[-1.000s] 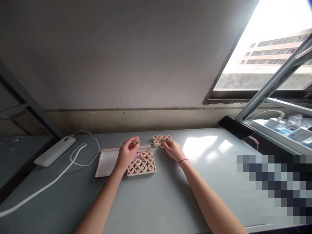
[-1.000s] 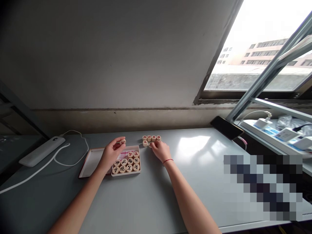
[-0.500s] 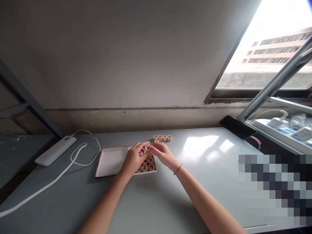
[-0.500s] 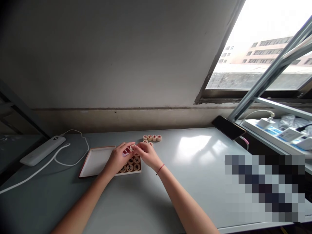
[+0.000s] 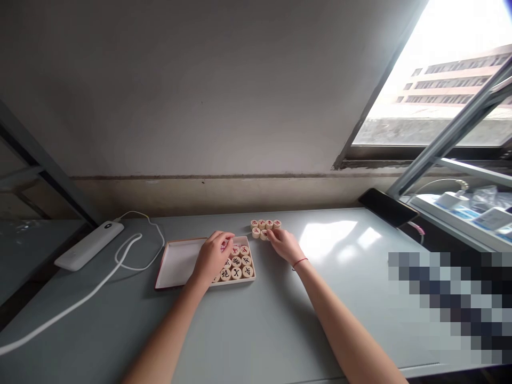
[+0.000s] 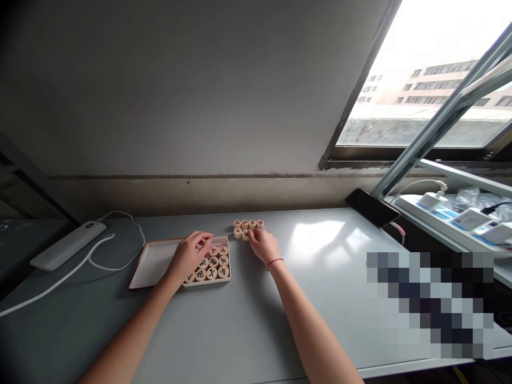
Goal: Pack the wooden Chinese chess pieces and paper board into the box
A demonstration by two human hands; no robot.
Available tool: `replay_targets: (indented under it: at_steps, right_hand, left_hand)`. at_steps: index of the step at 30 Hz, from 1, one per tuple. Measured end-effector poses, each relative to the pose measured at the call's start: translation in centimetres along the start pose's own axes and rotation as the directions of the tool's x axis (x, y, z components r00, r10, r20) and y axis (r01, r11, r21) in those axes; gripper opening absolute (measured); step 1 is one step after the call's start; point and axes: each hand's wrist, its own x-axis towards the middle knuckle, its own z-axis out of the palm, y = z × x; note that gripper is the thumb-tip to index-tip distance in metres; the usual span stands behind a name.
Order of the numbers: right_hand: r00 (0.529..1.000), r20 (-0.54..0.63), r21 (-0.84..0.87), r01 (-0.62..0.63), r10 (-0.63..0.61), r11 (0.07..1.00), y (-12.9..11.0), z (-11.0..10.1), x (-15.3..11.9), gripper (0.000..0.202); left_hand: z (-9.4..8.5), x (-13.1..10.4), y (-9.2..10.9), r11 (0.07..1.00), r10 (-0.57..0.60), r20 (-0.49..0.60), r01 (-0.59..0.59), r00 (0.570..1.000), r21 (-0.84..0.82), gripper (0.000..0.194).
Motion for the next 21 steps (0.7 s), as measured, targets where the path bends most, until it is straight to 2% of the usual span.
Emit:
replay_targets:
  at_steps: [4, 12, 16, 21]
  right_hand:
    - [1.000, 0.000, -0.095, 0.029, -0.029, 0.995, -0.3, -0.3, -0.4, 0.036]
    - [0.993, 0.008, -0.286, 0.117, -0.119, 0.951, -0.3, 0.7, -0.7, 0.015]
    - [0.990, -0.022, -0.315, 0.125, -0.139, 0.941, 0.0, 1.1, -0.2, 0.016]
    - [0.980, -0.026, -0.271, 0.183, -0.197, 0.945, -0.5, 0.4, -0.5, 0.026]
  left_hand:
    - [0.0, 0.0, -0.1, 1.000, 0.001, -0.002, -0.001, 1.000, 0.015, 0.021]
    - [0.1, 0.0, -0.1, 0.997, -0.013, 0.017, 0.012, 1.000, 0.075, 0.020]
    - [0.3, -0.1, 0.2, 0.989, -0.027, 0.033, 0.022, 0.999, 0.149, 0.020]
    - [0.4, -0.3, 0.5, 0.955, -0.079, 0.061, 0.058, 0.995, 0.289, 0.023]
